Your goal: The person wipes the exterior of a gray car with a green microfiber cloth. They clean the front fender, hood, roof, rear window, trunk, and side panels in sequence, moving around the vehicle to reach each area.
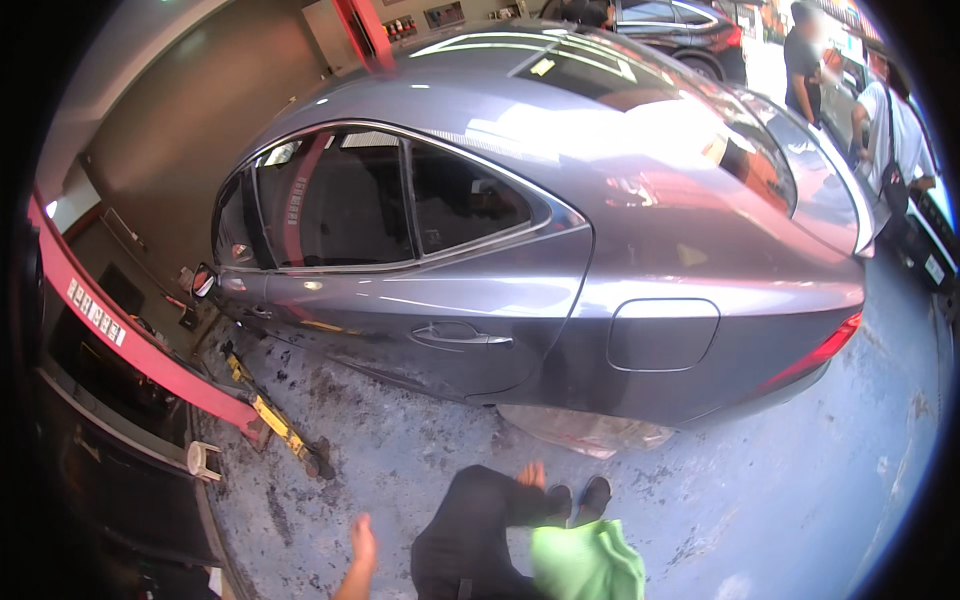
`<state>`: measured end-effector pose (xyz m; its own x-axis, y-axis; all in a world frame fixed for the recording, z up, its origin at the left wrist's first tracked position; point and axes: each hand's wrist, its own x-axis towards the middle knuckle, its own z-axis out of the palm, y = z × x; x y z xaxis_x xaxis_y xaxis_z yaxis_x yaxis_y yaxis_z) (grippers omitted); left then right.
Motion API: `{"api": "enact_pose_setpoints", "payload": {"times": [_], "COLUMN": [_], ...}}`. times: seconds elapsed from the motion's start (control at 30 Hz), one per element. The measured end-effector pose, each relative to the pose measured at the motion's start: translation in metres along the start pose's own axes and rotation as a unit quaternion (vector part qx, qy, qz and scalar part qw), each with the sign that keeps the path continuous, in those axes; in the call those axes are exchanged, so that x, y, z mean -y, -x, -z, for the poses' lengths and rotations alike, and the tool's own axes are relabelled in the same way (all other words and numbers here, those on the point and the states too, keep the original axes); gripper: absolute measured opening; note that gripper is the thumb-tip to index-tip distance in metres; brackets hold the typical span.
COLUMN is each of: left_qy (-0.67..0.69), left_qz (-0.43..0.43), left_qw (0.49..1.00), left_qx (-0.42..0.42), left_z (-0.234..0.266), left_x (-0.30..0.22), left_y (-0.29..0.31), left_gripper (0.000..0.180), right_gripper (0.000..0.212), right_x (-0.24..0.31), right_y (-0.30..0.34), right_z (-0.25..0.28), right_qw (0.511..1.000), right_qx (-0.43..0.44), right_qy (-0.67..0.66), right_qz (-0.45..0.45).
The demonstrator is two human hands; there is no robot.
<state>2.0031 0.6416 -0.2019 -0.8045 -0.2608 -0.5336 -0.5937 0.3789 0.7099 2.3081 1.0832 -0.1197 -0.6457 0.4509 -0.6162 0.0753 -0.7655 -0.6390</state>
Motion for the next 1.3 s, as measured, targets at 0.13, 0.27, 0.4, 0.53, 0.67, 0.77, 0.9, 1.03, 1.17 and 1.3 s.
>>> {"api": "enact_pose_setpoints", "payload": {"times": [0.13,0.27,0.4,0.53,0.67,0.77,0.9,1.03,1.17,1.3], "left_qy": [0.027,0.098,0.048,0.184,0.272,0.161,0.137,0.182,0.074,-0.080], "left_qz": [0.045,-0.034,-0.124,0.074,0.172,0.076,0.050,0.034,-0.162,-0.333], "left_qw": [0.972,0.869,0.791,0.742,0.713,0.822,0.871,0.900,0.937,0.886], "left_qx": [0.229,0.484,0.597,0.641,0.623,0.541,0.470,0.395,0.302,0.312], "left_z": [-0.034,-0.105,-0.136,-0.119,-0.113,-0.130,-0.168,-0.206,-0.239,-0.271], "left_x": [-0.007,-0.094,-0.144,-0.173,-0.185,-0.186,-0.197,-0.219,-0.252,-0.304], "left_y": [0.105,0.147,0.145,0.135,0.135,0.142,0.155,0.175,0.210,0.262], "left_gripper": [0.064,0.061,0.065,0.066,0.052,0.039,0.030,0.026,0.028,0.033], "right_gripper": [0.038,0.049,0.052,0.056,0.060,0.064,0.071,0.059,0.052,0.056], "right_x": [0.014,0.016,-0.006,0.008,0.045,0.065,0.091,0.129,0.161,0.173], "right_y": [0.010,-0.028,-0.075,-0.081,-0.079,-0.093,-0.141,-0.187,-0.182,-0.156], "right_z": [-0.048,-0.077,-0.122,-0.151,-0.163,-0.161,-0.135,-0.086,-0.054,-0.067], "right_qw": [0.985,0.945,0.914,0.900,0.897,0.898,0.918,0.983,0.976,0.969], "right_qx": [0.117,0.240,0.308,0.314,0.313,0.303,0.247,0.049,0.006,0.148], "right_qy": [-0.064,-0.133,-0.078,-0.043,-0.010,0.011,0.020,0.111,0.218,0.081], "right_qz": [-0.107,-0.175,-0.251,-0.300,-0.313,-0.318,-0.310,-0.137,-0.005,-0.183]}}
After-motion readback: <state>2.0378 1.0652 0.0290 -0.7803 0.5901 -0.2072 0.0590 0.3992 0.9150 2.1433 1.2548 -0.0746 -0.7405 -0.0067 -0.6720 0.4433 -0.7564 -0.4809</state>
